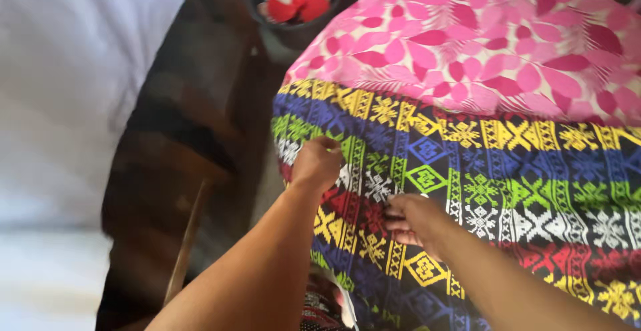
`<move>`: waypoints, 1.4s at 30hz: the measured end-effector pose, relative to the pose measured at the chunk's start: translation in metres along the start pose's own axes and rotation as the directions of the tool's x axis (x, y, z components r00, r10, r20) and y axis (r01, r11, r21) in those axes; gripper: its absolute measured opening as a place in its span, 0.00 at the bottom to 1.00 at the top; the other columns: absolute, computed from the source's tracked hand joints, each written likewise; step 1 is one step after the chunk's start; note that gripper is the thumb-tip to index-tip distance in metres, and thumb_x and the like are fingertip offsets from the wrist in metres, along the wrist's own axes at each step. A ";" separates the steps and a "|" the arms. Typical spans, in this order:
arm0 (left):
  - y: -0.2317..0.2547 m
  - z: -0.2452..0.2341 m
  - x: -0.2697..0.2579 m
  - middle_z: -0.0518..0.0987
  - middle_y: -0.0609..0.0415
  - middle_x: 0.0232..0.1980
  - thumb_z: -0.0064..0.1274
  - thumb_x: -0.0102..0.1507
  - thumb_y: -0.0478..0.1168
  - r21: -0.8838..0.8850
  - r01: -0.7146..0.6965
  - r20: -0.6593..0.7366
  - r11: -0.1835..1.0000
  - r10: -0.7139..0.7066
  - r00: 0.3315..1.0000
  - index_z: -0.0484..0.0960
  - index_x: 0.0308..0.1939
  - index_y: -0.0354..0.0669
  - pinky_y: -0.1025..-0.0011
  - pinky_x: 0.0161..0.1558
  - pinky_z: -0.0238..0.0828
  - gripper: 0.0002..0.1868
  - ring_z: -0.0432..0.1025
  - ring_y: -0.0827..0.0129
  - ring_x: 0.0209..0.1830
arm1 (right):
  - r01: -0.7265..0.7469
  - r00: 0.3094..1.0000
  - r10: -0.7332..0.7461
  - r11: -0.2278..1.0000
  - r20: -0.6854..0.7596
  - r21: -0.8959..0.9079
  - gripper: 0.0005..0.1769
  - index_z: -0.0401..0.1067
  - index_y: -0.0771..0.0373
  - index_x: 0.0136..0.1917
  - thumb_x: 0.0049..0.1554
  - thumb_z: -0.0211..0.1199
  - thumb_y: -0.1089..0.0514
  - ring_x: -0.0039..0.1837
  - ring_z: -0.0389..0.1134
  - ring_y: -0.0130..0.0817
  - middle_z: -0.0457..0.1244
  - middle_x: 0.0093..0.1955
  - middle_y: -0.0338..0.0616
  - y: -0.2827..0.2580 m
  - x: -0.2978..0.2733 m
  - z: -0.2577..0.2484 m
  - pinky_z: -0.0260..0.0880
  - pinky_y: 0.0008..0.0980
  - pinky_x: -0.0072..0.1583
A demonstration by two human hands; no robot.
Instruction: The person folds a large patterned textile on a round table, aligning edges and making multiple folds to create a compact bundle. The folded textile is then placed on a nearby bed with other folded linens.
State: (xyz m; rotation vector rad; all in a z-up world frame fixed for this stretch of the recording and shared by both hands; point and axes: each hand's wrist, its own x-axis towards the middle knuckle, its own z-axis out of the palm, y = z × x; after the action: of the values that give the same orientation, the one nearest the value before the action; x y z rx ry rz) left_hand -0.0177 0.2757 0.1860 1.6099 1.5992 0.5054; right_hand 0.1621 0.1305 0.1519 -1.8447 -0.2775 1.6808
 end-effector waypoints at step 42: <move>0.071 -0.048 0.250 0.88 0.46 0.50 0.61 0.55 0.52 0.061 -0.600 0.919 0.797 0.190 0.346 0.86 0.54 0.47 0.59 0.55 0.74 0.25 0.81 0.58 0.50 | 0.232 0.445 0.374 0.830 -0.814 0.508 0.12 0.80 0.64 0.46 0.56 0.62 0.54 0.38 0.68 0.36 0.69 0.38 0.48 0.013 0.000 0.178 0.69 0.41 0.42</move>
State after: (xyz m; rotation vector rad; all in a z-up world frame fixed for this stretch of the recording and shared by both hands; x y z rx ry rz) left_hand 0.0228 0.5356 0.2071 2.0737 0.4418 -0.4799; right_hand -0.0108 0.1740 0.1447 -1.9734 0.7168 0.4556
